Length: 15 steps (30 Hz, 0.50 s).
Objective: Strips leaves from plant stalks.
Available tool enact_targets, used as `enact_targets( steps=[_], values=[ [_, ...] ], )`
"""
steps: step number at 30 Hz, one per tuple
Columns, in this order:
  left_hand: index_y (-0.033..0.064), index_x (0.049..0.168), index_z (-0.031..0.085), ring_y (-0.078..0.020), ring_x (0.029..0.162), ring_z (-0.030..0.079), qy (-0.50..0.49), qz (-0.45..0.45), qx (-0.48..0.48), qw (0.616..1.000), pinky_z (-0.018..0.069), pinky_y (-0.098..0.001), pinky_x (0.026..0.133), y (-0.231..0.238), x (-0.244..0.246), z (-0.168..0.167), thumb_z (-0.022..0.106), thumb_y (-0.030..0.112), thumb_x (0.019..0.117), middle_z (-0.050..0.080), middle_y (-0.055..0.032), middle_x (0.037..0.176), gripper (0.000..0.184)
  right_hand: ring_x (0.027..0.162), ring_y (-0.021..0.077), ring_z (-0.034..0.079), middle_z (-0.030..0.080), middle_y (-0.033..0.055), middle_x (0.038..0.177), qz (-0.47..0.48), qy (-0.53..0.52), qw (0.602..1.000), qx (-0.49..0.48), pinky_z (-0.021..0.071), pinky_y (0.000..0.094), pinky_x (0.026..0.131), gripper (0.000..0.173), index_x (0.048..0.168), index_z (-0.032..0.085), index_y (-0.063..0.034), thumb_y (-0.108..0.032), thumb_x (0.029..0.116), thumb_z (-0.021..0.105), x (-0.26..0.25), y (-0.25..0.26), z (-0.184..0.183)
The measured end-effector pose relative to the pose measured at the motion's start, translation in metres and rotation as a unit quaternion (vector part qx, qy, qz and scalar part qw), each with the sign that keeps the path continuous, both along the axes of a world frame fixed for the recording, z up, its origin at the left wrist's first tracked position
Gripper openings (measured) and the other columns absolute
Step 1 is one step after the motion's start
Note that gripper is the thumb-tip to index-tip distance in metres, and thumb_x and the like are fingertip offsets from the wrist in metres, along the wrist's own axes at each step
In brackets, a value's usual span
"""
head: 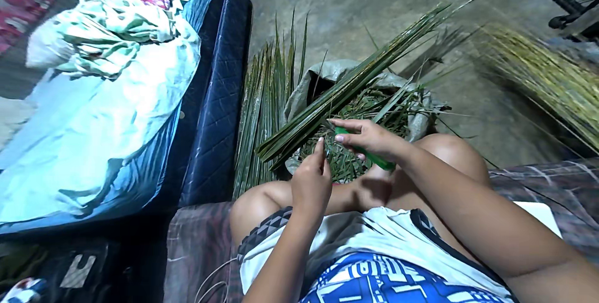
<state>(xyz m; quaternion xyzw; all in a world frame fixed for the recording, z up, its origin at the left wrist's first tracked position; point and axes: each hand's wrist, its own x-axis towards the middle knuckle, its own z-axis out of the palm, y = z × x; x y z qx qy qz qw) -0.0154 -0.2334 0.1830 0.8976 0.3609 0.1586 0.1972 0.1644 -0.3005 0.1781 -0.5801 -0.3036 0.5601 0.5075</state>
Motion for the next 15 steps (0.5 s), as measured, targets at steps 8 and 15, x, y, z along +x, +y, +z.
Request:
enact_targets(
  steps=[8,15],
  values=[
    [0.0017,0.136,0.066,-0.0216,0.075,0.073,-0.027,-0.006,-0.031,0.999,0.0600,-0.0389,0.074,0.002,-0.001,-0.001,0.052,0.010,0.1024,0.076,-0.0137,0.090,0.037,0.054,0.0067,0.053,0.062,0.0052,0.086,-0.151,-0.044,0.984,0.084,0.0448,0.0187,0.045,0.057,0.162,0.034,-0.0218,-0.022,0.1092,0.054,0.027,-0.008,-0.007],
    [0.0034,0.136,0.064,-0.0027,0.055,0.060,-0.058,0.021,-0.253,0.966,0.0504,-0.0204,0.051,0.011,0.003,0.009,0.058,0.021,0.1055,0.072,-0.0020,0.082,0.036,0.057,0.0030,0.056,0.060,0.0010,0.083,0.071,0.097,0.992,0.030,0.0470,0.0144,0.049,0.051,0.157,0.042,-0.0119,-0.014,0.1072,0.055,-0.001,-0.009,-0.002]
  ],
)
